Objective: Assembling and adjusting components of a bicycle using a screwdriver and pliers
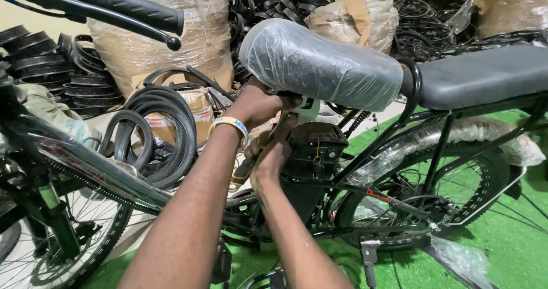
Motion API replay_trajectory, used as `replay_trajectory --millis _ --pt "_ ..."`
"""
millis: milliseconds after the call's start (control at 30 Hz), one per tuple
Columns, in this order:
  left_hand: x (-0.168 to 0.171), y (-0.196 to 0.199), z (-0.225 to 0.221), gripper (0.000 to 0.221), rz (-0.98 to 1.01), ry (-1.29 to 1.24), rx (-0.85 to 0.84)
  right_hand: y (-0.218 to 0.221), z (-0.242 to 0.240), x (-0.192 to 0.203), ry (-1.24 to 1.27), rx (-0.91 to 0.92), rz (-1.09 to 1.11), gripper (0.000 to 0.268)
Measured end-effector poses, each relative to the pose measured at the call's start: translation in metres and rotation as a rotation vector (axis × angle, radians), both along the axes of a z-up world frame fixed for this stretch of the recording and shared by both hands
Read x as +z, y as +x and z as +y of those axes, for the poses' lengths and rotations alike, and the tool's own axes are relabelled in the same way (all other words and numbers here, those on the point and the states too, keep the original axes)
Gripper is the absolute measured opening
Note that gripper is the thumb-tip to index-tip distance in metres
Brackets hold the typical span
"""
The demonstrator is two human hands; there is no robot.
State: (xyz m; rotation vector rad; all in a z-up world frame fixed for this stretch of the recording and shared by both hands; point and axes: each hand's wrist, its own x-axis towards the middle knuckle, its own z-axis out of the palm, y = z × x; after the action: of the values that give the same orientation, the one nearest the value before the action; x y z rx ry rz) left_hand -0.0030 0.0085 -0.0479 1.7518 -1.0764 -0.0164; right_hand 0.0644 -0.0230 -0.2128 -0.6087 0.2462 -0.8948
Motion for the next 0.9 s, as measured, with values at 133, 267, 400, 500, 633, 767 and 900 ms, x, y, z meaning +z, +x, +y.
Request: replay_trajectory --millis 133,267,400,500,633,767,900 --pt "0.007 -0.006 -0.002 0.05 -0.013 0.084 0.055 -0.009 0.01 0.008 0.073 -0.01 -0.041 0.05" --pt "0.011 -0.012 -0.002 0.052 -0.029 0.185 0.108 -0.027 0.026 0.021 0.198 0.033 -0.061 0.046" --pt "0.011 -0.016 0.001 0.053 -0.037 0.248 0.147 -0.044 0.037 0.046 0.25 0.102 -0.086 0.044" --pt "0.018 -0.013 0.004 0.055 -0.045 0.307 0.189 -0.048 0.044 0.077 0.299 0.175 -0.111 0.047" --pt "0.026 -0.008 0.01 0.057 -0.053 0.401 0.247 -0.06 0.054 0.104 0.375 0.278 -0.145 0.06" --pt "0.032 0.004 0.018 0.058 -0.109 0.429 0.031 -0.083 0.057 0.122 0.451 0.37 -0.183 0.078" --pt "0.039 0.034 0.011 0.05 0.14 0.443 0.001 -0.094 0.051 0.127 0.439 0.255 -0.243 0.057"
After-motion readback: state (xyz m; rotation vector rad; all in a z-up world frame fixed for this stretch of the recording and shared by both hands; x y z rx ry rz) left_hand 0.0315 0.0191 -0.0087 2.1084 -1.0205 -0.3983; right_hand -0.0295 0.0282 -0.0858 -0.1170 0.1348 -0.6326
